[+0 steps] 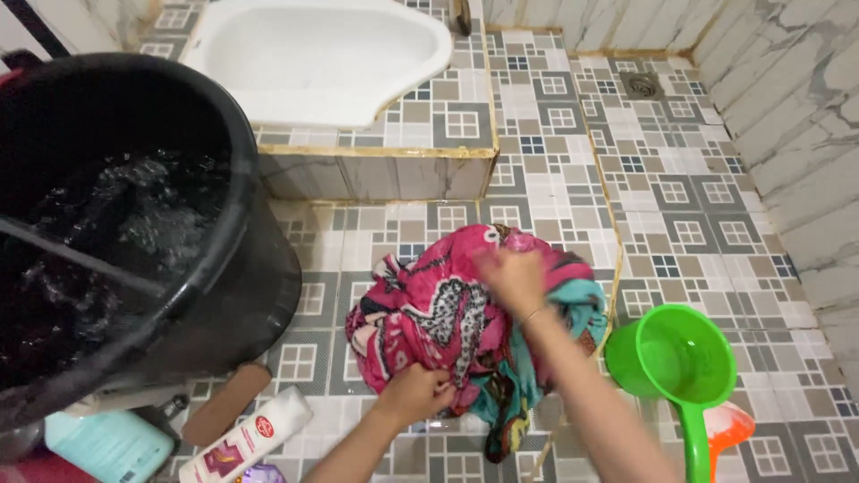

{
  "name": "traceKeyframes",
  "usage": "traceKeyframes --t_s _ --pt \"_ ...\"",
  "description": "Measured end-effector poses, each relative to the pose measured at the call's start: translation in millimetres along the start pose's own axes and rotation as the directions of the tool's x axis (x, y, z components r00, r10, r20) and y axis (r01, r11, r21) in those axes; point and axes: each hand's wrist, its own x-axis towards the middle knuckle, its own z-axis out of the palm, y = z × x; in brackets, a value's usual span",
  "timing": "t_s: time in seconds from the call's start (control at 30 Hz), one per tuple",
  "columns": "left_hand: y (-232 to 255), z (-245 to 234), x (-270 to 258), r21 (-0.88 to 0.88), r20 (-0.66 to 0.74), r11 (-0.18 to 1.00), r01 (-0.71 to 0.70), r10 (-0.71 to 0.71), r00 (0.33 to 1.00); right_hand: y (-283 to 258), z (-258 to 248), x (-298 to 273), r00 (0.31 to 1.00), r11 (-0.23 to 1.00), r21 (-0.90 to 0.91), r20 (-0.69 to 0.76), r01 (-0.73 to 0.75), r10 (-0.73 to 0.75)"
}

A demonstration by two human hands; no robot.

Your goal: Hand wash clothes with detergent and water in a bathroom.

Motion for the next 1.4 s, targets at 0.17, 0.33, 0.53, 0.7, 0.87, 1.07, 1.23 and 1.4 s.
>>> traceKeyframes --t_s 0.17,0.33,0.53,0.7,0.87,1.07,1.23,1.4 --pt "-5.4 7.2 -4.1 0.029 0.043 0.999 0.028 -0.030 0.999 -81.5 -3.0 -42.8 0.892 0.889 0.137 0.064 0.436 -0.448" --pt "-10.8 20.0 -7.6 0.136 0.028 0.987 0.089 -0.093 0.995 30.7 34.4 28.3 0.934 0.930 -0.253 0.307 0.267 -0.185" --pt "-32.1 20.8 8.9 0.002 0.041 0.998 -0.062 0.061 0.997 13.0 28.7 67.6 0.905 0.951 -0.080 0.293 -0.298 0.309" --pt "-41.6 26.5 10.6 0.078 0.145 0.997 -0.030 0.019 0.989 -87.9 38.2 30.6 0.875 0.980 0.009 0.449 0.200 -0.183" --pt "-23.1 23.1 0.4 0.110 0.050 0.993 0.040 -0.046 0.998 -20.9 39.1 42.7 0.857 0.955 -0.073 0.465 0.288 -0.223" --pt "-23.3 6.3 14.4 0.004 0.123 1.000 0.024 -0.024 0.992 -25.0 53.9 88.4 0.881 0.968 -0.251 0.461 0.020 0.101" --pt "-22.1 0.3 17.2 -0.006 0.174 0.999 0.033 -0.032 0.984 -101.0 70.3 42.9 0.787 0.925 -0.041 0.540 0.378 -0.298" --pt "-7.6 -5.8 11.6 -0.046 0.121 0.996 0.073 -0.067 0.990 -7.6 37.2 67.7 0.830 0.941 -0.160 0.532 0.297 -0.171"
